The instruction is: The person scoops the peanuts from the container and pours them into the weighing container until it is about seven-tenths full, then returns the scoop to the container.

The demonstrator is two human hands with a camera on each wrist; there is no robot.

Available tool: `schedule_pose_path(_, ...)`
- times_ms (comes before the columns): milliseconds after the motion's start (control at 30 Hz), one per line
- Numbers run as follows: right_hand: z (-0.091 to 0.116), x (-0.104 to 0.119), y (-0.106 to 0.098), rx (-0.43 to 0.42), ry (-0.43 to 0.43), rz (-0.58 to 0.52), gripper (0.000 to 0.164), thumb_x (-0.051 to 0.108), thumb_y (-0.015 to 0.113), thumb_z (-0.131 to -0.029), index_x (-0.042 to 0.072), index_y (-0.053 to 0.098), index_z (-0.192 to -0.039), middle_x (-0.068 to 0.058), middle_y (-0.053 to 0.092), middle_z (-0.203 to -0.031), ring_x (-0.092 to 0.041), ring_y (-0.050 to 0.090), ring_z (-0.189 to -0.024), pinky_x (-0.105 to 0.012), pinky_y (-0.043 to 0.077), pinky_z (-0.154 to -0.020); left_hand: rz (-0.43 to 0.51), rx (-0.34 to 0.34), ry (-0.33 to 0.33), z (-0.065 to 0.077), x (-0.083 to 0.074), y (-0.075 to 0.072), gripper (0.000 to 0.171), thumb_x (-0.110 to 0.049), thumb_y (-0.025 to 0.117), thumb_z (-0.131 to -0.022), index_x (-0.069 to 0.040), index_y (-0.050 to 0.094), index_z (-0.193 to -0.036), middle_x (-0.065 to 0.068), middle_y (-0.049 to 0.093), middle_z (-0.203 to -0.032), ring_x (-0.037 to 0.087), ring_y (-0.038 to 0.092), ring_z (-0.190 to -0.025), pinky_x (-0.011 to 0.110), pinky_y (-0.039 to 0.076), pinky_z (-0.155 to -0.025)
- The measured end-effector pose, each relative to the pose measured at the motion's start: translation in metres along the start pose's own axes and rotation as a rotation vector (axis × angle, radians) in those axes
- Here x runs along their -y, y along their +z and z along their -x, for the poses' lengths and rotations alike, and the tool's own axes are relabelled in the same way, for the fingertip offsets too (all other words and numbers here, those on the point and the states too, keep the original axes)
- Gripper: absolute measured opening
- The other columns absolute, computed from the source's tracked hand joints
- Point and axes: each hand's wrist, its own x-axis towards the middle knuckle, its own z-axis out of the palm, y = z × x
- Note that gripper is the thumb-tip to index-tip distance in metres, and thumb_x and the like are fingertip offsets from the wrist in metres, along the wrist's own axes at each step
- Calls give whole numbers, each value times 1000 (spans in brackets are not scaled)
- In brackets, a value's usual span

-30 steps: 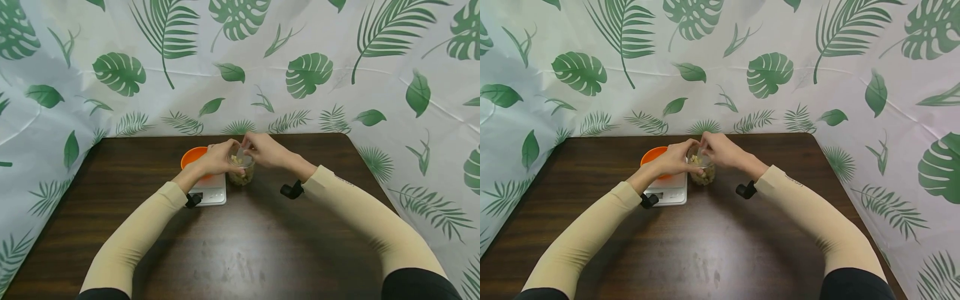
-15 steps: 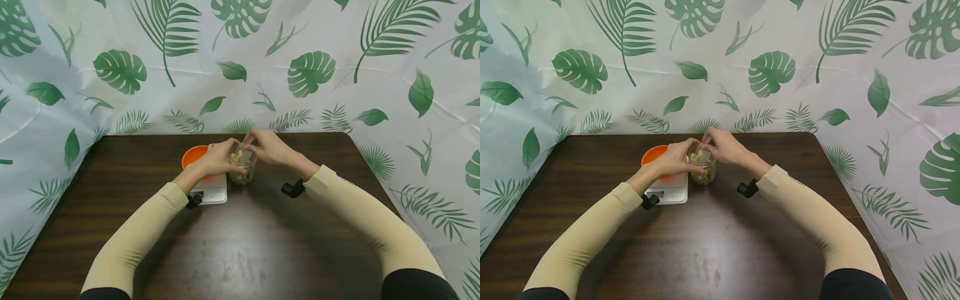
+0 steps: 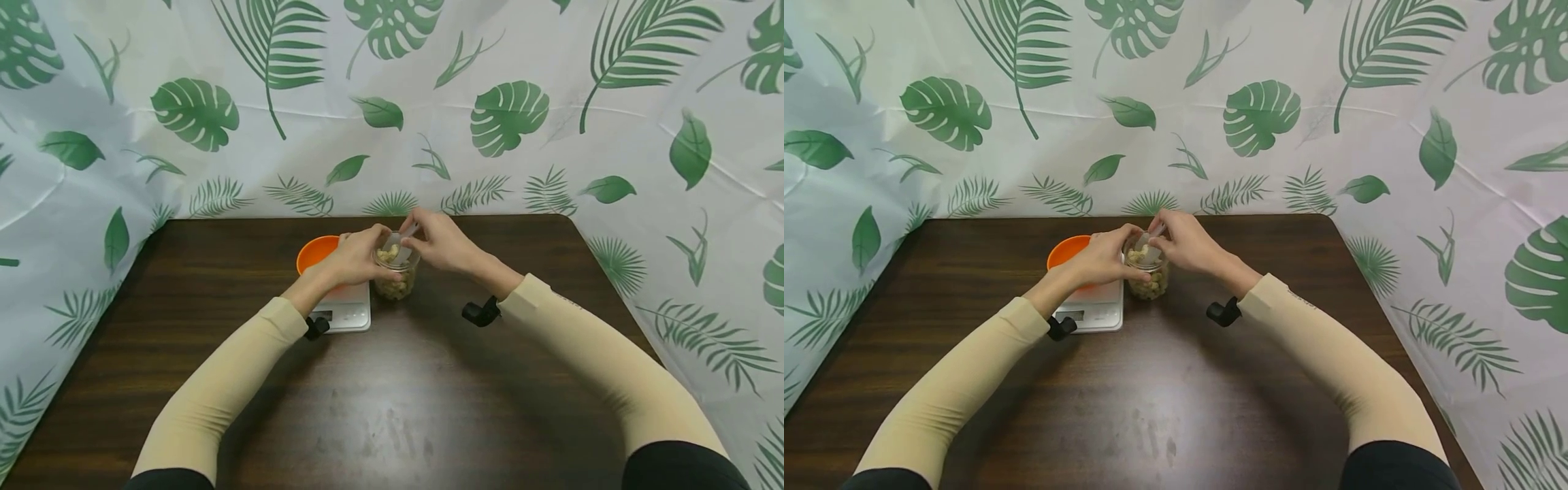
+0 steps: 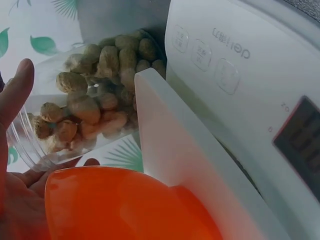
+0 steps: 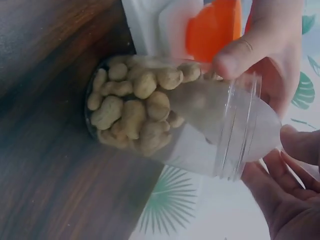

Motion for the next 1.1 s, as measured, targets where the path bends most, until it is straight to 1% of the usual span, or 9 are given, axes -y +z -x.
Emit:
schedule_pose_path(133,2,-4,3,-28,9,22,15,12,69,-100,4,65,-111,-9,70,-101,-20,63,-78,-38,51,-67,-1,-3,1,0,1,1,89,-53,85,-81,-7,46,-146,9,61,-137,23,56,-124,54,28,-101)
schedule_pose_path(233,4,-9,6,-53,14,9,14,11,70,-99,4,65,-110,-9,70,-100,-20,61,-77,-37,50,-67,-5,-7,0,0,2,2,88,-54,85,-81,-7,47,-145,8,62,-136,22,56,-123,54,28,-101)
schedule_pose_path(367,6,-15,8,-62,16,-34,14,12,70,-99,4,67,-110,-9,69,-99,-22,61,-75,-37,50,-66,-5,-11,-2,0,2,2,86,-53,86,-80,-8,48,-143,6,63,-134,21,57,-123,54,26,-101)
schedule_pose_path(567,10,-20,2,-67,103,-110,15,16,68,-101,7,68,-113,-8,68,-102,-23,59,-75,-39,49,-67,-4,-12,15,-1,2,1,87,-53,86,-80,-7,48,-143,6,63,-137,21,56,-125,54,26,-102)
schedule_pose_path(667,12,-23,1,-60,122,-148,15,16,67,-102,7,67,-114,-9,67,-102,-24,58,-75,-39,47,-66,-4,-9,16,0,2,1,86,-52,86,-81,-7,47,-144,6,63,-138,21,55,-127,54,25,-102)
schedule_pose_path(800,13,-24,0,-48,109,-180,16,15,67,-102,6,67,-115,-10,66,-102,-26,56,-72,-39,46,-64,-9,6,17,2,2,-1,85,-51,85,-82,-7,47,-144,7,63,-139,23,56,-126,56,23,-102)
schedule_pose_path(1000,12,-23,1,-51,93,-183,16,16,68,-102,7,68,-114,-8,66,-98,-25,52,-67,-38,44,-61,-14,36,25,4,3,-5,86,-52,83,-83,-7,46,-147,7,60,-144,23,55,-128,57,22,-103)
schedule_pose_path(1100,11,-23,0,-44,59,-179,15,15,67,-102,6,68,-115,-8,67,-103,-25,51,-67,-38,43,-62,-9,52,28,4,5,-8,88,-52,83,-84,-7,45,-149,8,58,-145,24,55,-127,57,21,-105)
